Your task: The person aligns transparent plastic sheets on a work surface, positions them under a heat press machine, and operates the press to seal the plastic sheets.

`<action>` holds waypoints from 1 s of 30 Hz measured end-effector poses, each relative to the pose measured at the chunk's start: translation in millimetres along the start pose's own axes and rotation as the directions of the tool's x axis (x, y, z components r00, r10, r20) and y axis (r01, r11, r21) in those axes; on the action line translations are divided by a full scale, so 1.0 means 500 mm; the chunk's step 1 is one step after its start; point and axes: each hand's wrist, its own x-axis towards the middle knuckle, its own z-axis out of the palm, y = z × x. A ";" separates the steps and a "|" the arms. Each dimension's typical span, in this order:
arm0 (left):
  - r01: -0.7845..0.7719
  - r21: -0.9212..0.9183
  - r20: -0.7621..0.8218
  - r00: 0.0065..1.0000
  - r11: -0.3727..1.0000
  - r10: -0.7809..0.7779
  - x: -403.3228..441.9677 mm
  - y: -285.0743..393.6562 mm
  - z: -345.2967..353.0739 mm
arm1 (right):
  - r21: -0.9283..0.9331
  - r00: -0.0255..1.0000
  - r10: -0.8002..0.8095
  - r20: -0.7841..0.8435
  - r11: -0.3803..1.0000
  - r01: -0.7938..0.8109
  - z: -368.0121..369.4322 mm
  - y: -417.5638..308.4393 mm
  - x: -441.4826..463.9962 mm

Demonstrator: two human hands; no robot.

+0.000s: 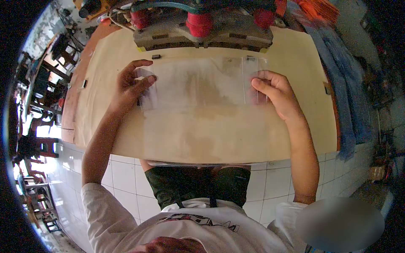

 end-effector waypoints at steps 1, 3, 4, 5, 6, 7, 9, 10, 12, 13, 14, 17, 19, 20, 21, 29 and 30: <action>0.000 0.000 0.000 1.000 1.000 0.000 0.000 0.000 0.000 | -0.015 1.000 -0.011 0.007 1.000 0.011 -0.002 0.002 0.002; 0.011 0.028 0.003 1.000 1.000 -0.011 0.000 -0.001 -0.001 | -0.028 1.000 -0.017 0.013 0.999 0.017 -0.002 0.004 0.002; 0.016 0.028 0.004 1.000 0.999 -0.017 0.001 -0.004 -0.001 | -0.048 1.000 -0.028 0.002 0.998 0.028 0.000 0.001 0.000; 0.011 0.045 0.005 1.000 0.999 -0.012 0.003 -0.007 -0.003 | -0.070 0.999 -0.038 -0.008 0.997 0.037 0.002 0.000 0.000; 0.009 0.062 0.005 1.000 0.998 -0.009 0.003 -0.009 -0.003 | -0.068 1.000 -0.029 -0.006 0.997 0.029 0.000 0.000 0.001; 0.018 0.060 0.003 1.000 0.998 -0.018 0.003 -0.008 -0.001 | -0.093 0.999 -0.036 -0.007 0.995 0.035 -0.002 0.002 0.002; 0.012 0.052 -0.025 1.000 0.999 -0.011 0.002 -0.004 0.004 | -0.117 0.999 -0.036 0.000 0.993 0.036 0.001 0.001 0.001; 0.018 0.053 -0.030 0.999 0.998 -0.016 0.002 -0.006 0.004 | -0.109 0.999 -0.029 -0.018 0.994 0.027 0.006 -0.003 -0.002; -0.001 0.049 -0.007 1.000 0.999 0.001 0.004 -0.008 0.002 | -0.101 0.999 -0.019 -0.033 0.995 0.016 0.009 -0.002 0.000; 0.001 0.048 -0.006 1.000 0.999 -0.001 0.002 -0.004 0.001 | -0.110 0.999 -0.041 -0.024 0.993 0.038 0.005 0.002 0.002; 0.031 0.076 -0.014 0.999 0.997 -0.030 0.001 0.001 0.001 | -0.120 0.998 -0.061 -0.018 0.991 0.058 0.001 0.004 0.003; 0.061 0.077 -0.021 0.998 0.995 -0.059 0.003 -0.010 0.003 | -0.176 0.994 -0.106 -0.040 0.980 0.097 0.003 0.002 0.000; 0.062 0.049 -0.022 0.998 0.997 -0.061 0.005 -0.014 0.007 | -0.196 0.992 -0.111 -0.053 0.976 0.098 0.006 -0.006 -0.005; 0.079 0.060 -0.045 0.996 0.995 -0.077 0.004 -0.010 0.007 | -0.207 0.992 -0.122 -0.042 0.972 0.111 0.007 -0.008 -0.007; 0.095 0.072 -0.070 0.993 0.993 -0.090 0.003 -0.007 0.007 | -0.212 0.991 -0.120 -0.059 0.972 0.105 0.004 -0.008 -0.008; 0.060 0.069 -0.038 0.998 0.996 -0.058 0.007 -0.007 0.007 | -0.232 0.949 -0.298 0.102 0.921 0.314 -0.015 -0.006 -0.020; 0.080 0.063 -0.034 0.996 0.995 -0.078 0.008 -0.009 0.005 | -0.233 0.949 -0.298 0.099 0.921 0.313 -0.016 -0.004 -0.021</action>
